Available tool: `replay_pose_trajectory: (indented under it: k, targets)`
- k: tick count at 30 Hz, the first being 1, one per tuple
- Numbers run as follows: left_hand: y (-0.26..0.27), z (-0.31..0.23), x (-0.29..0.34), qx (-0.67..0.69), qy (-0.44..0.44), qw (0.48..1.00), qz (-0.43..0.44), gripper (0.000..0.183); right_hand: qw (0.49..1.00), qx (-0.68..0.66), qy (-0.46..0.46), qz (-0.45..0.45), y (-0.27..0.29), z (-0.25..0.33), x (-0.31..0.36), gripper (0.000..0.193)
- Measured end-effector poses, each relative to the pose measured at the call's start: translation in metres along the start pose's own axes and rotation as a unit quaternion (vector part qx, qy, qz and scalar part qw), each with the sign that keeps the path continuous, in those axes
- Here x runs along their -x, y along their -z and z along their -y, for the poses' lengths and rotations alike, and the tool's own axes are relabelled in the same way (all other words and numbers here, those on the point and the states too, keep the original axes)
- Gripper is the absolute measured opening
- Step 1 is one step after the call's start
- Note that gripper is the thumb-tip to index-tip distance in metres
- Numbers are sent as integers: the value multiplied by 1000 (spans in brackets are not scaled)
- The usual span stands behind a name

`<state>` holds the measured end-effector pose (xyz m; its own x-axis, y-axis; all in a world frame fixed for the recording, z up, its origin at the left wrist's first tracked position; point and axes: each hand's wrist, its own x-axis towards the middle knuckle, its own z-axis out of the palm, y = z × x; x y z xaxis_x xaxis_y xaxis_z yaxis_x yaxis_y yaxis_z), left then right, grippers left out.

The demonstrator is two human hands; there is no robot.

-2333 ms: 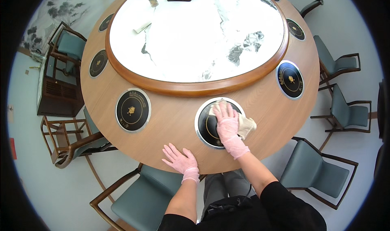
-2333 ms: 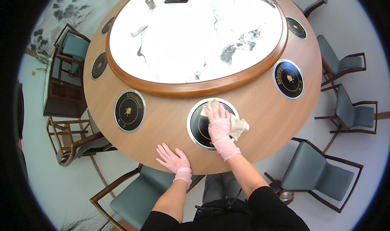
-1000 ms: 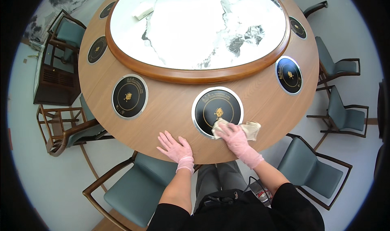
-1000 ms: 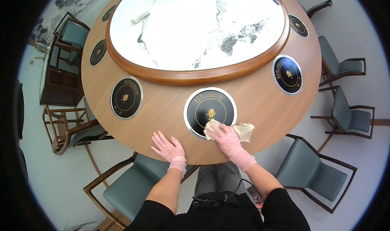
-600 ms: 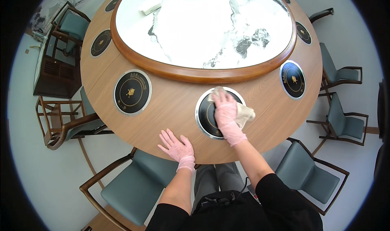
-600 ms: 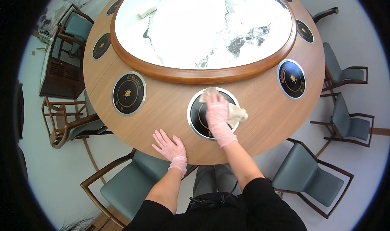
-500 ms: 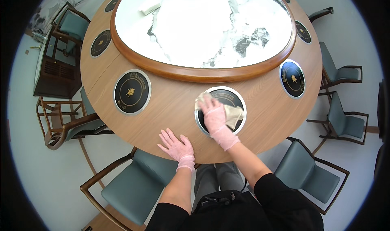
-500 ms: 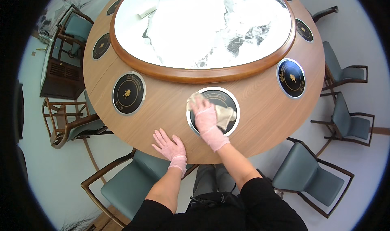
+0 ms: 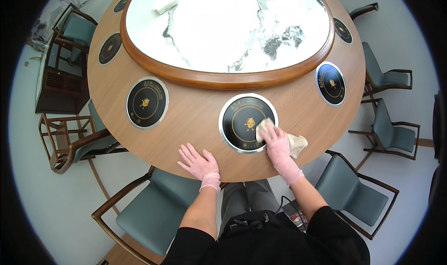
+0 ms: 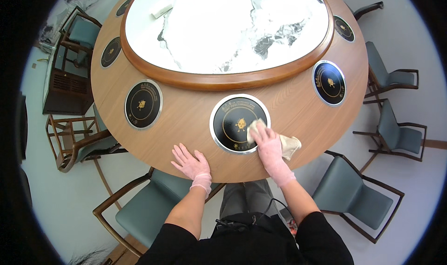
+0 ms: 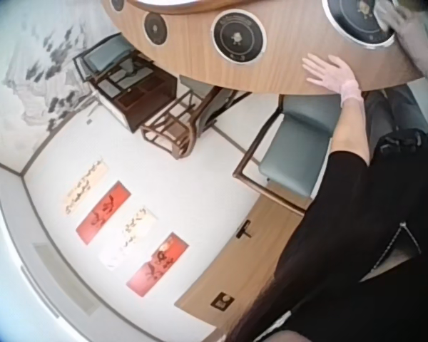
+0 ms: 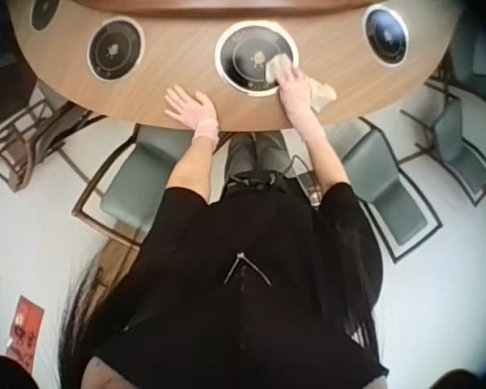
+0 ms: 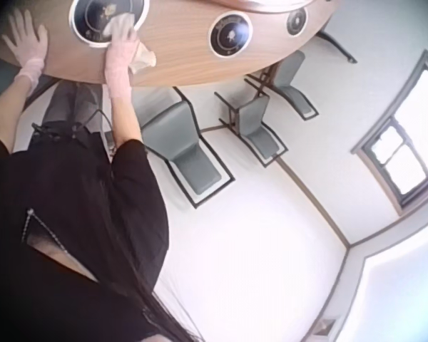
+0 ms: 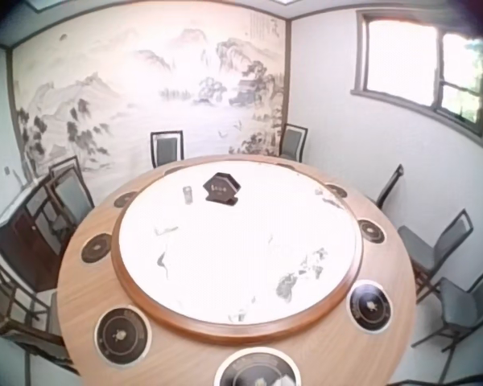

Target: The person wipes the surface of a large round dining table with a cloth, moving around the perimeter and cleaning the wooden surface and built-in circular inserts. They also briefly pull out and push back a chair to access areas of the table.

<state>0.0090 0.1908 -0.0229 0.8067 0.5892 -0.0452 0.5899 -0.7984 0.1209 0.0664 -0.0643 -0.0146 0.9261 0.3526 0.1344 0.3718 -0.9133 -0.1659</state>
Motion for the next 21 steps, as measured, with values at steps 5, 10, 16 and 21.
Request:
replay_pose_trajectory:
  k: [5,10,16,21]
  targets:
    - [0,0,2,-9,4,1000,9,66,992,-8,-120,-47,-22,20,-75,50]
    - [0,-2,1,-3,3,1000,4,65,997,2,-63,-39,-48,52,-108,46]
    - [-4,1,0,-7,0,1000,-5,66,996,-20,86,25,-42,88,-54,46]
    - [-6,0,0,-14,8,1000,1,66,987,-72,126,72,-14,47,29,48]
